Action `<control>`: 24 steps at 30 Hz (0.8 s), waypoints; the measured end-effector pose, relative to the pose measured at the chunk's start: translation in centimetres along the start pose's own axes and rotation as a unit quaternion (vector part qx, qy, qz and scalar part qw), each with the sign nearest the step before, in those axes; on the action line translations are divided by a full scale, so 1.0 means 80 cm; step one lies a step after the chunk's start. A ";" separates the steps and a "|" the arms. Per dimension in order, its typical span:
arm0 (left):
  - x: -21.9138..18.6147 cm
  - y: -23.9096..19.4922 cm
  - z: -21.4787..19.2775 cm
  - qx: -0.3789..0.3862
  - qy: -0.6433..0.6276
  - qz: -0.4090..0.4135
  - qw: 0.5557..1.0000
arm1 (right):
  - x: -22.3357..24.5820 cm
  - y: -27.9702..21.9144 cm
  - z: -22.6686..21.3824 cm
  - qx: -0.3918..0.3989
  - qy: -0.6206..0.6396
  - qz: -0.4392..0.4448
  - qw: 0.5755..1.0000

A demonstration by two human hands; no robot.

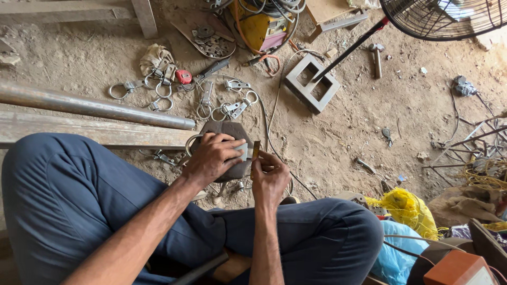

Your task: The person sits on the floor and uses a hammer to assemble metal shackles by fitting pins and plates together. They strike the components with the hammer to secure them and place the parts on the ground.

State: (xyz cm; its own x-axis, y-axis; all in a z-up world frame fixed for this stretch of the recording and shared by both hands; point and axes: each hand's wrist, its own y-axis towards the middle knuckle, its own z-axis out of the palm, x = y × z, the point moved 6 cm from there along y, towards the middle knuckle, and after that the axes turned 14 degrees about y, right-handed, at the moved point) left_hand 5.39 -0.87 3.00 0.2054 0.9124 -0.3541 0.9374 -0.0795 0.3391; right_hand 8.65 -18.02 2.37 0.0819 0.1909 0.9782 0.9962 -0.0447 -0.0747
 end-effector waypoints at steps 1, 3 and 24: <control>0.001 -0.001 0.001 0.000 -0.002 -0.002 1.000 | 0.000 0.000 0.002 0.008 -0.007 -0.023 1.000; 0.002 -0.001 0.004 -0.002 -0.005 -0.005 1.000 | 0.001 -0.001 0.007 0.025 -0.020 -0.071 0.997; 0.002 -0.002 0.006 -0.005 -0.020 -0.003 1.000 | 0.007 -0.010 0.010 0.015 -0.046 -0.087 0.995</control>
